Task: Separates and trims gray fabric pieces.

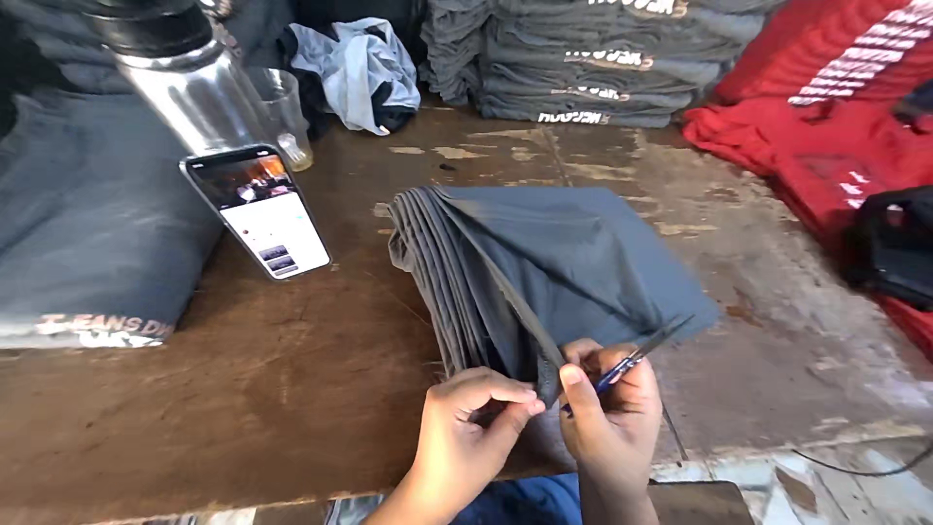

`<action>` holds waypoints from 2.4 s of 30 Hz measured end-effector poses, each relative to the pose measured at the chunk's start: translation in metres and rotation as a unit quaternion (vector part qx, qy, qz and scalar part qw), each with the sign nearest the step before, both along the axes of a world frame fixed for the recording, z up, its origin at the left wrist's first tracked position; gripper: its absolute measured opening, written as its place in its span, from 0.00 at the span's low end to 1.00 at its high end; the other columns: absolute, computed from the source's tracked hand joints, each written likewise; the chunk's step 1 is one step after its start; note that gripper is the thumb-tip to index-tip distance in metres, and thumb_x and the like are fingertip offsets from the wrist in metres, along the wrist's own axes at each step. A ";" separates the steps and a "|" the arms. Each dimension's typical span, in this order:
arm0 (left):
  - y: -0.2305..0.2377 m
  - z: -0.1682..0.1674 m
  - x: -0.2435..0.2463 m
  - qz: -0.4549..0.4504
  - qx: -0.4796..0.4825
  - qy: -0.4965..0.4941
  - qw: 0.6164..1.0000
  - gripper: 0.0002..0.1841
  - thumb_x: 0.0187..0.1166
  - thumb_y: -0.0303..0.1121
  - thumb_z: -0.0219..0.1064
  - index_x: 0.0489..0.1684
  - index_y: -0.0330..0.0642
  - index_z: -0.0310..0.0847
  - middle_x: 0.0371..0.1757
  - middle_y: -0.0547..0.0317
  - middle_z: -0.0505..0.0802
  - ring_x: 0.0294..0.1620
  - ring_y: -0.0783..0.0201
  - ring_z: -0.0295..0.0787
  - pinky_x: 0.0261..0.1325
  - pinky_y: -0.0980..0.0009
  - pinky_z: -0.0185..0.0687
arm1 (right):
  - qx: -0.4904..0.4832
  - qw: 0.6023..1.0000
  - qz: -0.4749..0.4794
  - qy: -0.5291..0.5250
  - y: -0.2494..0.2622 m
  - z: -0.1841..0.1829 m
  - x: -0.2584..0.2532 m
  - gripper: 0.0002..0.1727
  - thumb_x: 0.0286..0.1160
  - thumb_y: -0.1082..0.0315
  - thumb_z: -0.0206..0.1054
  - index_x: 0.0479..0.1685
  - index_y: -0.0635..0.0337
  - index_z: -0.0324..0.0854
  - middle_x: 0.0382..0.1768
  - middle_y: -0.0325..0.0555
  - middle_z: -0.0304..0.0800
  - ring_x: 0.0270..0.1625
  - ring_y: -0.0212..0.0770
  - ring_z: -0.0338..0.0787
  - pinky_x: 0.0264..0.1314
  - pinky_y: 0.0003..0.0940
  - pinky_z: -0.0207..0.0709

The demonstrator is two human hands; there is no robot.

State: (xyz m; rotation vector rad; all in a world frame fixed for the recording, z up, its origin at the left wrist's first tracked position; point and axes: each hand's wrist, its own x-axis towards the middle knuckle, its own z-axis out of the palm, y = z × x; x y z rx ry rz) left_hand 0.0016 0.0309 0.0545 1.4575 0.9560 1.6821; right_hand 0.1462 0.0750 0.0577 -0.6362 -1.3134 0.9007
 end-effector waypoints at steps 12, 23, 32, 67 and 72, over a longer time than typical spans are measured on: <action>-0.010 0.011 -0.003 0.022 -0.032 0.075 0.996 0.02 0.73 0.23 0.71 0.36 0.33 0.86 0.40 0.57 0.92 0.40 0.76 0.91 0.43 0.83 0.89 | -0.067 0.963 0.179 -0.190 -0.031 0.004 0.044 0.16 0.86 0.47 0.62 0.38 0.47 0.75 0.27 0.27 0.75 0.29 0.15 0.74 0.32 0.11 0.68; -0.016 0.015 -0.010 -0.003 -0.064 0.150 0.987 0.03 0.79 0.24 0.65 0.43 0.34 0.81 0.45 0.55 0.90 0.42 0.78 0.87 0.46 0.86 0.84 | -0.298 0.815 0.495 0.037 -0.044 -0.027 0.040 0.20 0.89 0.40 0.52 0.37 0.44 0.75 0.25 0.22 0.71 0.23 0.14 0.67 0.23 0.10 0.57; -0.015 0.014 -0.013 0.013 -0.045 0.169 0.985 0.02 0.76 0.24 0.67 0.38 0.35 0.83 0.41 0.55 0.91 0.42 0.76 0.88 0.47 0.85 0.85 | -0.321 0.833 0.450 0.021 -0.038 -0.020 0.029 0.23 0.88 0.41 0.54 0.28 0.43 0.77 0.19 0.20 0.70 0.20 0.13 0.67 0.21 0.10 0.57; -0.015 0.028 -0.012 0.066 0.016 0.390 0.918 0.22 0.80 0.31 0.65 0.74 0.40 0.81 0.60 0.51 0.91 0.66 0.56 0.86 0.69 0.64 0.82 | 0.044 0.981 -0.041 -0.187 -0.025 0.000 0.007 0.13 0.70 0.70 0.74 0.45 0.47 0.75 0.44 0.31 0.92 0.43 0.24 0.92 0.45 0.17 0.87; -0.015 0.021 -0.008 0.123 0.078 0.339 0.930 0.18 0.80 0.30 0.68 0.68 0.48 0.84 0.60 0.51 0.87 0.65 0.59 0.81 0.71 0.70 0.76 | 0.063 0.983 -0.037 -0.170 -0.026 0.001 0.006 0.13 0.70 0.70 0.74 0.45 0.46 0.75 0.47 0.29 0.91 0.44 0.24 0.92 0.47 0.18 0.88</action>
